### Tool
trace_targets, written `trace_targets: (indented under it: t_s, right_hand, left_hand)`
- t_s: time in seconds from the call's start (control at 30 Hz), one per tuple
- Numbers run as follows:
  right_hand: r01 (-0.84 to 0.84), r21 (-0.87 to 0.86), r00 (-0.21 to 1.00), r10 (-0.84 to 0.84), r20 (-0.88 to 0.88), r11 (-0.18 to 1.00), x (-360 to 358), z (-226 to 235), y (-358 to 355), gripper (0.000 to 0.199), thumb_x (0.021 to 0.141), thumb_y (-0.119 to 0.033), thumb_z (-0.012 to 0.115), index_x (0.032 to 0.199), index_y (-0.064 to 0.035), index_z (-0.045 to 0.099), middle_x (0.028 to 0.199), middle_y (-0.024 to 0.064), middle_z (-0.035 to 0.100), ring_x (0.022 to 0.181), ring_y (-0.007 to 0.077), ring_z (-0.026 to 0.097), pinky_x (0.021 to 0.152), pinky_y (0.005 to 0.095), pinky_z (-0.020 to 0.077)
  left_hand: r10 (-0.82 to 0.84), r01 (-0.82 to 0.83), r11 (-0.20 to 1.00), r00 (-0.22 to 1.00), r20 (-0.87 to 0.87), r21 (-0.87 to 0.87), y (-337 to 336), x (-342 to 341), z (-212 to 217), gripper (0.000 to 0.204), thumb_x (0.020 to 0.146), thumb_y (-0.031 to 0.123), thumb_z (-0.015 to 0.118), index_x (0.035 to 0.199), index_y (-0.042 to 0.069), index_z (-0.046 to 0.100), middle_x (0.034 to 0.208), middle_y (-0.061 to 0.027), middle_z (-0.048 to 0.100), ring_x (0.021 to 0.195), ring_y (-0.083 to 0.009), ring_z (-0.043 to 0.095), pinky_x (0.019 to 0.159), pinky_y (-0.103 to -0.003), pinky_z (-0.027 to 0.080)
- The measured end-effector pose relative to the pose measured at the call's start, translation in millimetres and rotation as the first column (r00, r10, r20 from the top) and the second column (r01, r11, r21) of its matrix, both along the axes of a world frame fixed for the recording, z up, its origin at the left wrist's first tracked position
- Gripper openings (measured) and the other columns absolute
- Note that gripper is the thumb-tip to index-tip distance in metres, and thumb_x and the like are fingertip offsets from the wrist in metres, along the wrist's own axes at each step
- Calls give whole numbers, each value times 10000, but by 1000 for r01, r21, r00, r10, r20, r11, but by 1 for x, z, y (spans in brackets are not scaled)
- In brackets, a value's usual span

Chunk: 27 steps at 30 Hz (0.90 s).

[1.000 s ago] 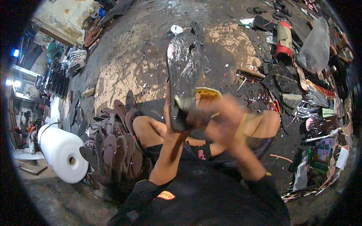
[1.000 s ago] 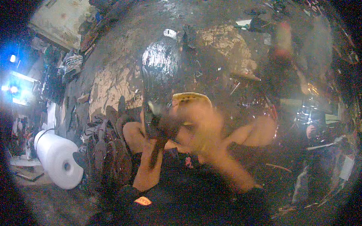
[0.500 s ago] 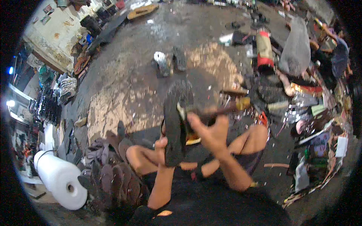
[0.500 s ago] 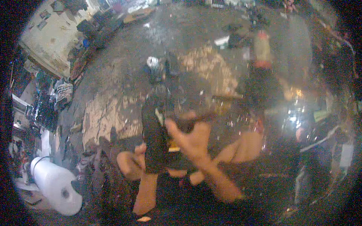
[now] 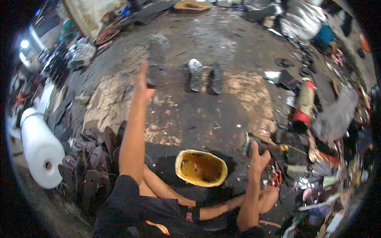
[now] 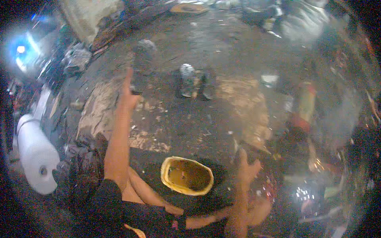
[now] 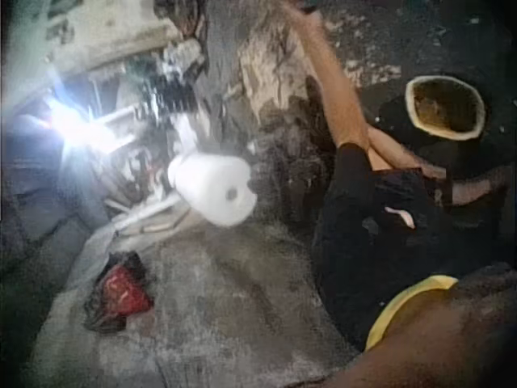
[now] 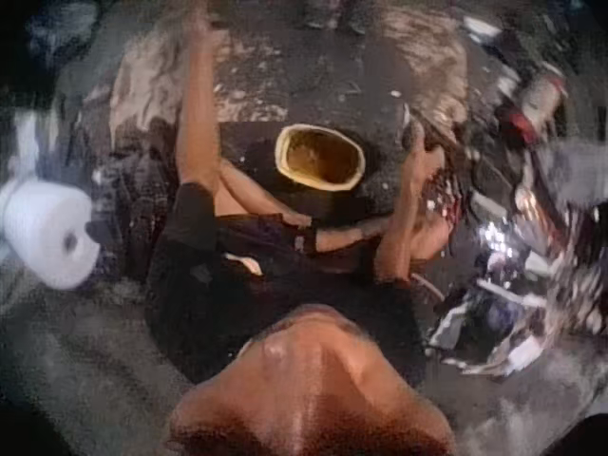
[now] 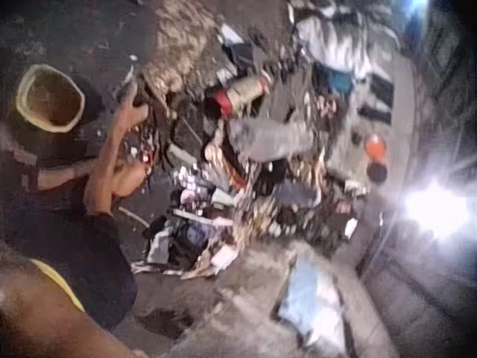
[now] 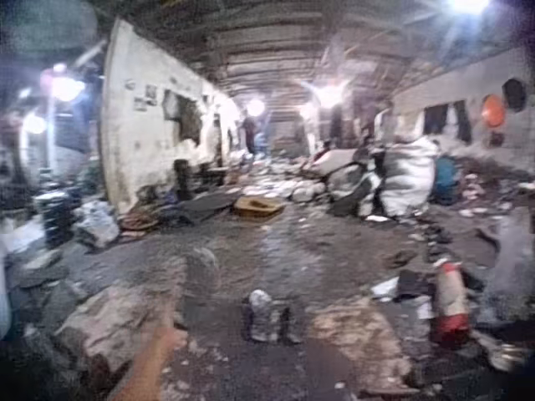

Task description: The person sits on the floor and applies a dark adhesive to the soles of multiple sandals using a brush. They repeatedly dip the brush into a container of glue and coat each sandal sole before placing it on the floor.

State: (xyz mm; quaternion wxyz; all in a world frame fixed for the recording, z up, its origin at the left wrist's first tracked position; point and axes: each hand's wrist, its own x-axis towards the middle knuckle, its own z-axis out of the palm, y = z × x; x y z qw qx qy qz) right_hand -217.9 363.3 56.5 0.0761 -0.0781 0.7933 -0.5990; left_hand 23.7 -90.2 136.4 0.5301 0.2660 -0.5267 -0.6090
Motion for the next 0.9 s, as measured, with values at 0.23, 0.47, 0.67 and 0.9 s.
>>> trace_targets:
  t_s: [0.23,0.47,0.67,0.9]
  right_hand:
    - [-32,71,999,29,35,997,-2,-14,-18,313,987,-205,798,1090,65,677,1057,73,684,927,143,610,841,337,523]
    - [27,172,999,-34,41,985,-6,-23,-14,415,993,-315,808,1106,66,690,1042,95,696,904,167,612,793,337,522]
    - [-75,272,989,106,-101,959,-64,-28,8,414,984,-346,805,1063,58,755,988,106,734,912,205,644,808,412,529]
    - [-234,578,916,376,-137,781,33,99,22,334,974,-323,796,1104,-16,767,1049,167,752,1001,303,678,836,465,546]
  left_hand:
    - [-58,224,771,957,-284,597,-103,-79,-189,399,1052,329,701,1322,38,660,1306,-137,718,1177,-320,688,1061,-524,544]
    - [45,-135,937,961,273,321,-80,-121,-183,358,1017,294,631,1129,-29,737,1037,-115,744,929,-263,693,816,-439,555]
    - [190,89,930,711,677,-355,139,25,-32,417,903,249,780,1244,16,716,1247,-211,725,1214,-388,670,1064,-481,513]
    - [462,-173,877,53,885,-448,306,378,124,466,864,104,779,1313,32,677,1366,-173,655,1263,-358,638,1131,-453,487]
